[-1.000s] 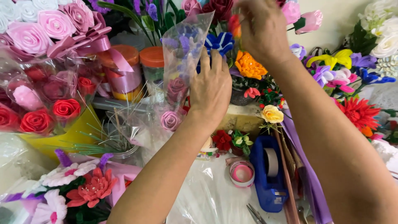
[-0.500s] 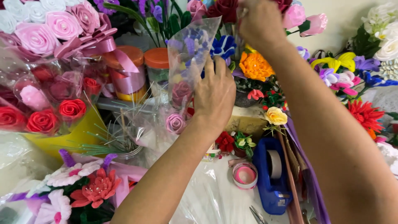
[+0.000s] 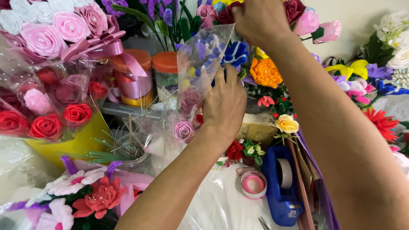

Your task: Wrapping individual artificial roses in clear plastic sleeves and securing the base with ties.

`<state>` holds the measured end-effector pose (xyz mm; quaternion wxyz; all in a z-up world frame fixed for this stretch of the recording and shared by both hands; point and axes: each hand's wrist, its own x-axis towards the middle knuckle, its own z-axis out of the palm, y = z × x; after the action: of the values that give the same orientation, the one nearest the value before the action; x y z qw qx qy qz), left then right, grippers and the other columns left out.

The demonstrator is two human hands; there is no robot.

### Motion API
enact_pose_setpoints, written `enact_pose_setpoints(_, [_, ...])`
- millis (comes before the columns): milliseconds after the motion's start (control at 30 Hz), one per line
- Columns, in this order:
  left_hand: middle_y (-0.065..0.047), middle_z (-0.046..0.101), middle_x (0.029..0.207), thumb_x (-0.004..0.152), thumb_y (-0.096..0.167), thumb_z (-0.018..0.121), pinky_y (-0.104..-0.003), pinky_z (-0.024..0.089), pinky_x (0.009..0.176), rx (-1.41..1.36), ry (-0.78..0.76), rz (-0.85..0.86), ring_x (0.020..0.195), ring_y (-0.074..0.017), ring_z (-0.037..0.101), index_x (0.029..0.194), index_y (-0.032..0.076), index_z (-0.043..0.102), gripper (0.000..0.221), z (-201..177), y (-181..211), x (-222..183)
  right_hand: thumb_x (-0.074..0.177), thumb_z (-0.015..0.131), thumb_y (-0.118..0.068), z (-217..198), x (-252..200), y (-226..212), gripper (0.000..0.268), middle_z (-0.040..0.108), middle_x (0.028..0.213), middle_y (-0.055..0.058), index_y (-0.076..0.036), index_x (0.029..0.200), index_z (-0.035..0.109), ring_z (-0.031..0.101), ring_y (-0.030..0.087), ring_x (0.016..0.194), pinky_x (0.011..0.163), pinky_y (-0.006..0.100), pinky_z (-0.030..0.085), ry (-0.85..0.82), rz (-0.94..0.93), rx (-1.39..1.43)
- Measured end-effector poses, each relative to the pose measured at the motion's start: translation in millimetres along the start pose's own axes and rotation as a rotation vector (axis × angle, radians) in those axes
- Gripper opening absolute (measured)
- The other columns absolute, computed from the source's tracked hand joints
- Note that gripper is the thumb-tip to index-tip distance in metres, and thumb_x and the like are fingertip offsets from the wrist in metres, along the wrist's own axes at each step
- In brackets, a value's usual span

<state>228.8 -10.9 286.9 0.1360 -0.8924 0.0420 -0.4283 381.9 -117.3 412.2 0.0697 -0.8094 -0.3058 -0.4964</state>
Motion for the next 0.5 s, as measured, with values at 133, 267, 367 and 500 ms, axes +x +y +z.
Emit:
enact_pose_setpoints(133, [-0.007, 0.061, 0.132, 0.092, 0.019, 0.062, -0.029, 0.058, 0.077, -0.015, 0.190, -0.090, 0.124, -0.0229, 0.057, 0.121, 0.010, 0.075, 0.033, 17.0, 6.1, -3.7, 0.088, 0.054, -0.005, 34.4, 19.0, -8.8, 0.030, 0.077, 0.089, 0.010, -0.008, 0.097, 0.082, 0.067, 0.029, 0.070, 0.052, 0.043, 0.049, -0.109, -0.218, -0.014])
enact_pose_setpoints(267, [-0.008, 0.061, 0.130, 0.094, 0.016, 0.055, -0.035, 0.056, 0.087, -0.021, 0.233, -0.117, 0.122, -0.0242, 0.059, 0.124, 0.005, 0.071, 0.036, 12.7, 2.4, -7.0, 0.084, 0.066, -0.028, 46.0, 30.9, -25.5, 0.022, 0.074, 0.098, 0.007, -0.025, 0.098, 0.083, 0.066, 0.030, 0.099, 0.089, 0.049, 0.043, -0.348, -0.183, -0.226])
enact_pose_setpoints(367, [-0.010, 0.059, 0.129, 0.092, 0.020, 0.057, -0.037, 0.051, 0.097, 0.018, 0.158, -0.053, 0.117, -0.0271, 0.057, 0.116, 0.014, 0.075, 0.031, 3.8, -1.6, -8.9, 0.099, 0.063, -0.035, 53.4, 29.9, -35.0, 0.023, 0.070, 0.097, 0.003, -0.034, 0.112, 0.081, 0.059, 0.029, 0.104, 0.077, 0.044, 0.045, -0.372, -0.164, -0.456])
enact_pose_setpoints(500, [-0.010, 0.058, 0.125, 0.086, 0.020, 0.060, -0.061, 0.033, 0.119, -0.029, 0.131, -0.041, 0.122, -0.0334, 0.055, 0.113, 0.015, 0.076, 0.032, -3.4, -3.6, -11.0, 0.098, 0.060, -0.050, 62.9, 28.1, -39.1, 0.037, 0.055, 0.144, 0.014, -0.029, 0.123, 0.075, 0.041, 0.036, 0.139, 0.102, 0.060, 0.035, -0.414, -0.143, -0.477])
